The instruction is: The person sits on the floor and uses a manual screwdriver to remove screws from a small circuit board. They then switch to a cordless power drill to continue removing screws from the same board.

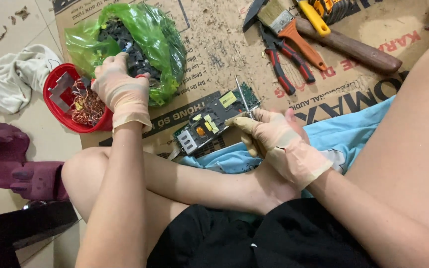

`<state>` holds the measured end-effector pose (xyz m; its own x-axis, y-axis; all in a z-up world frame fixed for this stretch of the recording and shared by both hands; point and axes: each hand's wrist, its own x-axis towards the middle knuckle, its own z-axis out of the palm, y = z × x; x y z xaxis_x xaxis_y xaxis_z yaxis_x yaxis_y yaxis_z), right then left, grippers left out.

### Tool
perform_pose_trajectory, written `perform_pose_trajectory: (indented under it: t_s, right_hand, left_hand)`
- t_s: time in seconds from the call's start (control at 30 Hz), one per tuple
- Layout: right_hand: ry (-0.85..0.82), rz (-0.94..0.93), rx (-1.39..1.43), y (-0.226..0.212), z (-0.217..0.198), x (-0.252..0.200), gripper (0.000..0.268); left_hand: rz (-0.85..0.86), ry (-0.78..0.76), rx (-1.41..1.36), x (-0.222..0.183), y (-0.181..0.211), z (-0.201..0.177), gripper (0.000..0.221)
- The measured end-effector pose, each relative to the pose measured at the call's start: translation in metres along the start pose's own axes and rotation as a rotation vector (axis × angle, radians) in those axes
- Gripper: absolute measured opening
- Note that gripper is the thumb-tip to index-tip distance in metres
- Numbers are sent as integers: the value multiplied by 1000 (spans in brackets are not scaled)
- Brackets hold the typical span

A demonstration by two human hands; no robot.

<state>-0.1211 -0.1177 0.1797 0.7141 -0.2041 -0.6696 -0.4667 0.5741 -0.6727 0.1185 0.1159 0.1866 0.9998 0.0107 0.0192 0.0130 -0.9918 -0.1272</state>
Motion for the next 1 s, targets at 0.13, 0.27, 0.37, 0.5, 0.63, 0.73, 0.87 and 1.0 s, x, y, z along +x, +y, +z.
perform_pose_trajectory:
  t_s: [0.13, 0.27, 0.37, 0.5, 0.63, 0.73, 0.87, 1.0]
  right_hand:
    - [-107, -24, -96, -2, -8, 3, 16]
    - [-40, 48, -154, 5, -4, 15, 29]
    - [-7, 85, -279, 18, -18, 32, 38]
    - [-139, 7, -320, 12, -31, 7, 25]
    - [246, 114, -573, 16, -37, 13, 51]
    - [206, -17, -892, 18, -46, 21, 48]
    - [332, 170, -1562, -17, -11, 12, 44]
    - [375, 155, -1549, -47, 17, -9, 33]
  left_hand:
    - [61, 260, -21, -33, 7, 7, 58]
    - [73, 438, -156, -72, 33, 33, 50]
    - [320, 298, -351, -122, 60, 36, 53]
    - [334, 30, -503, -164, 75, 37, 78]
    - [381, -171, -324, -153, 81, 43, 112]
    - [382, -286, -307, -141, 85, 43, 118]
    - [384, -438, -236, -135, 89, 35, 106]
    - [375, -434, -183, -136, 95, 57, 98]
